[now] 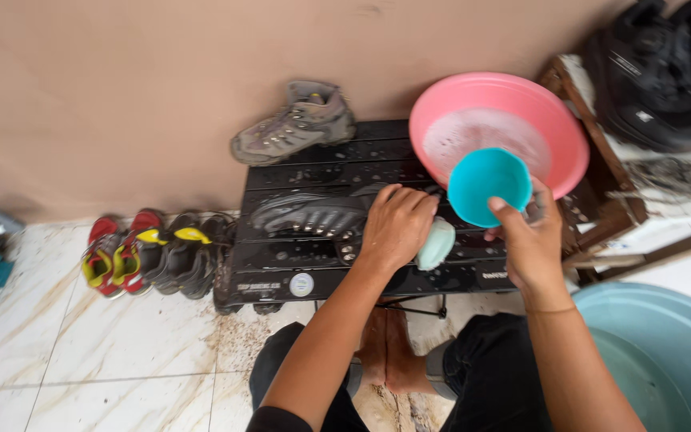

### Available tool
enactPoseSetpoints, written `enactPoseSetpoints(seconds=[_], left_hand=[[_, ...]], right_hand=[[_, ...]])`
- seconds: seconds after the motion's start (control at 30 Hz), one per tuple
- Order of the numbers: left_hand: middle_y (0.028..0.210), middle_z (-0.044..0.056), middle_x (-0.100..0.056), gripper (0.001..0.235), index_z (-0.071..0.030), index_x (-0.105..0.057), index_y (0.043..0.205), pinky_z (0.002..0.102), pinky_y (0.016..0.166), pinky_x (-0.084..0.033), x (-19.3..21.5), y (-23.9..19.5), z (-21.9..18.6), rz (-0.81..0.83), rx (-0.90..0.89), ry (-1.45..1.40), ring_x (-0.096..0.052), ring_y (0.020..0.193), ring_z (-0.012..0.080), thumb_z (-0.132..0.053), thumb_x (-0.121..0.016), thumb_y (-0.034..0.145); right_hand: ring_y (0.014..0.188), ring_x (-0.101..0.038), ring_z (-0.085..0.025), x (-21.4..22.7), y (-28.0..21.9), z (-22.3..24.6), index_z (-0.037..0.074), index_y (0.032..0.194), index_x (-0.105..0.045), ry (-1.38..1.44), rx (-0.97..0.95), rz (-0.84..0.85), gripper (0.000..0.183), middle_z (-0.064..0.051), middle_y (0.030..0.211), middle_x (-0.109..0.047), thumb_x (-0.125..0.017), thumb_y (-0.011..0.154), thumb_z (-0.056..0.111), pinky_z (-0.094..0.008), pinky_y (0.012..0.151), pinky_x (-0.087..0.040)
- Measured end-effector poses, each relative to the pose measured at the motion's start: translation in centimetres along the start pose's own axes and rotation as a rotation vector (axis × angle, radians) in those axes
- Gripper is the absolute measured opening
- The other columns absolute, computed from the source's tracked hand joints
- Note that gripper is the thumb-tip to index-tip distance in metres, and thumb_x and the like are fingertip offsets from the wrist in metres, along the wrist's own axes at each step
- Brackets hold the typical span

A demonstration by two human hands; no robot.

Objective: The person scrubs a grey hiking boot with a light green brush and soapy water. They then rinse the boot by pouring water from a blue cup and wiping it with their hands.

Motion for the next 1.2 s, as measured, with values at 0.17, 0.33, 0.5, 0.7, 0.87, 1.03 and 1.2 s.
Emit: enactPoseSetpoints(seconds=[0.17,0.33,0.5,0.7,0.87,1.03,1.2], left_hand=[[0.099,0.003,-0.08,0.006,-0.013,-0.083,0.093,0.046,0.089,-0.05,0.5,5.9,-11.7,-0.004,-0.175,-0.092,-0.072,0.101,0.0303,-0.016,-0.079,0.094],[0.102,0.002,-0.078,0.011,-0.017,-0.079,0.104,0.048,0.096,-0.053,-10.1,6.4,-22.7,0.211,-0.304,-0.355,-0.072,0.109,0.0277,-0.022,-0.076,0.096],[0.115,0.01,-0.078,0.023,-0.014,-0.076,0.12,0.061,0.111,-0.055,-17.2,1.3,-35.7,0.494,-0.446,-0.438,-0.074,0.124,0.0354,-0.02,-0.071,0.098],[0.117,0.014,-0.078,0.025,-0.012,-0.076,0.119,0.068,0.112,-0.048,-19.1,-6.3,-43.4,0.941,-0.454,-0.425,-0.073,0.123,0.0417,-0.017,-0.06,0.101],[0.118,0.019,-0.079,0.026,-0.007,-0.078,0.12,0.064,0.108,-0.053,-20.7,-9.1,-42.8,1.023,-0.425,-0.519,-0.073,0.124,0.0433,-0.018,-0.067,0.099],[0.115,0.013,-0.077,0.021,-0.011,-0.077,0.117,0.059,0.103,-0.052,-23.2,-10.6,-41.7,1.044,-0.329,-0.422,-0.071,0.12,0.0382,-0.018,-0.065,0.101],[0.11,0.005,-0.075,0.016,-0.016,-0.076,0.113,0.053,0.097,-0.051,-25.0,-11.4,-41.8,1.08,-0.235,-0.386,-0.069,0.114,0.0315,-0.018,-0.063,0.104]], right_hand=[[0.092,-0.067,-0.023,11.6,-4.2,-0.9,0.013,0.132,-0.065,0.035,-0.238,-0.304,0.034,-0.007,0.115,-0.068,-0.075,0.103,0.029,-0.033,0.064,-0.054],[0.073,-0.064,-0.019,27.6,-12.9,-12.1,0.011,0.115,-0.068,0.022,-0.269,-0.748,0.02,-0.003,0.094,-0.064,-0.083,0.105,0.02,-0.036,0.059,-0.056],[0.072,-0.068,-0.026,36.6,-25.3,-23.8,-0.003,0.133,-0.069,-0.224,-0.535,-0.997,0.053,-0.009,0.089,-0.061,-0.095,0.091,0.015,-0.048,0.058,-0.066],[0.049,-0.078,-0.035,37.5,-36.7,-33.0,0.0,0.132,-0.063,-0.57,-1.113,-0.79,0.066,-0.017,0.075,-0.078,-0.096,0.082,0.026,-0.056,0.054,-0.069],[0.143,-0.066,-0.043,33.5,-34.1,-32.2,0.008,0.164,-0.043,-1.146,-1.329,-0.488,0.105,-0.029,0.145,-0.061,-0.092,0.077,0.041,-0.056,0.129,-0.049],[0.167,-0.044,-0.033,31.1,-32.1,-32.6,0.002,0.177,-0.036,-0.922,-1.336,-0.328,0.079,-0.025,0.164,-0.056,-0.07,0.108,0.017,-0.032,0.142,-0.023],[0.094,-0.051,-0.033,33.4,-32.7,-32.9,0.016,0.137,-0.053,0.004,-0.904,-0.547,0.033,-0.017,0.118,-0.059,-0.061,0.108,0.001,-0.056,0.078,-0.047]])
Point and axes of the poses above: each hand's wrist, its own y-axis towards the middle knuckle, its own x-axis out of the back of the hand, z = x × y, the point moved 5 cm from there along y, towards the middle knuckle
